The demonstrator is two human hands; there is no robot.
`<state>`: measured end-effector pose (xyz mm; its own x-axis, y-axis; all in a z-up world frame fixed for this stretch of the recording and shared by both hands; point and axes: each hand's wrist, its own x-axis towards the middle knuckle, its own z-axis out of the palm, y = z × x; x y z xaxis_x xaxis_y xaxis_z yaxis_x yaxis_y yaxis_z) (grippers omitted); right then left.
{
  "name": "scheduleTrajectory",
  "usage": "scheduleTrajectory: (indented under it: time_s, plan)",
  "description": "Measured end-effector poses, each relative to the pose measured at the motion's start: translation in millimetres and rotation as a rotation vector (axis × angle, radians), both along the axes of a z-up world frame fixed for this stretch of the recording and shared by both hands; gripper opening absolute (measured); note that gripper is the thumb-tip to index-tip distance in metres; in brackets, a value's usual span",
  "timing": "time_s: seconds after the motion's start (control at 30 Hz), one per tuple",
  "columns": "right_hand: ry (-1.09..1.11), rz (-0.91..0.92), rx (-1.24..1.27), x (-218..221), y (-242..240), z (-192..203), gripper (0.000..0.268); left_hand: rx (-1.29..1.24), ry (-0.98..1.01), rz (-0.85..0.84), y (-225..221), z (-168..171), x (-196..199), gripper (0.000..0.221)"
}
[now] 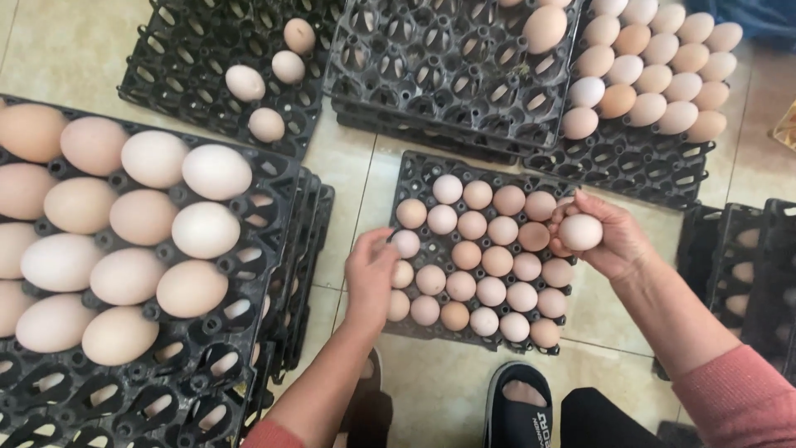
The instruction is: Sorting and packing eggs into plastic trays
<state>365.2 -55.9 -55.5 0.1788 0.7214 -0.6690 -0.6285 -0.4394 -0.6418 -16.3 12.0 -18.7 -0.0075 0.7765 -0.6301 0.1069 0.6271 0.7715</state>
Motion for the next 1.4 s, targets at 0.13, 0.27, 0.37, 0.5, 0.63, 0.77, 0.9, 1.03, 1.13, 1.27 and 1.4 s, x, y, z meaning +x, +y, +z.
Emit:
scheduleTrajectory:
  time_s: [0.13,0.27,0.37,0.5,0.63,0.77,0.9,1.03,1.13,1.27,1.4]
  plan:
    - [-0.033,0.018,-0.028,1.0,-5.9,8.6,0.029,0.591,0.517,-0.515,8.9,-50.6,36.1,0.03]
    - [-0.032,0.01,-0.027,11.3,-20.9,4.8,0.022,0.976,0.799,-1.025,30.8,-70.2,68.2,0.038]
    - [-0.027,0.004,-0.021,7.4,-25.3,8.9,0.018,1.004,0.888,-1.23,48.4,-83.8,81.8,0.03]
    - [-0.015,0.018,-0.013,-2.7,-31.0,13.6,0.016,0.998,0.895,-1.345,62.2,-65.0,77.7,0.039]
    - [-0.051,0.062,-0.01,-31.2,-27.4,40.4,0.016,0.848,0.666,-1.093,53.0,-22.5,67.1,0.056]
    - [-0.069,0.191,0.06,-72.6,-4.8,76.1,0.062,0.021,-0.26,-0.511,32.4,10.3,67.6,0.063]
    - [-0.195,0.364,0.196,-97.6,12.0,82.7,0.082,-0.19,-0.559,-0.366,20.4,56.2,75.4,0.053]
    - [-0.238,0.437,0.258,-101.3,20.7,78.2,0.075,-0.21,-0.592,-0.365,18.0,61.1,82.2,0.043]
    - [-0.26,0.429,0.286,-102.8,27.1,81.5,0.072,-0.206,-0.613,-0.337,21.1,65.7,80.2,0.045]
    - [-0.273,0.415,0.256,-103.5,29.1,74.4,0.068,-0.252,-0.66,-0.277,20.2,41.2,70.2,0.056]
    - [-0.342,0.507,0.164,-107.0,46.6,90.9,0.061,-0.319,-0.684,-0.146,25.1,66.9,64.7,0.07]
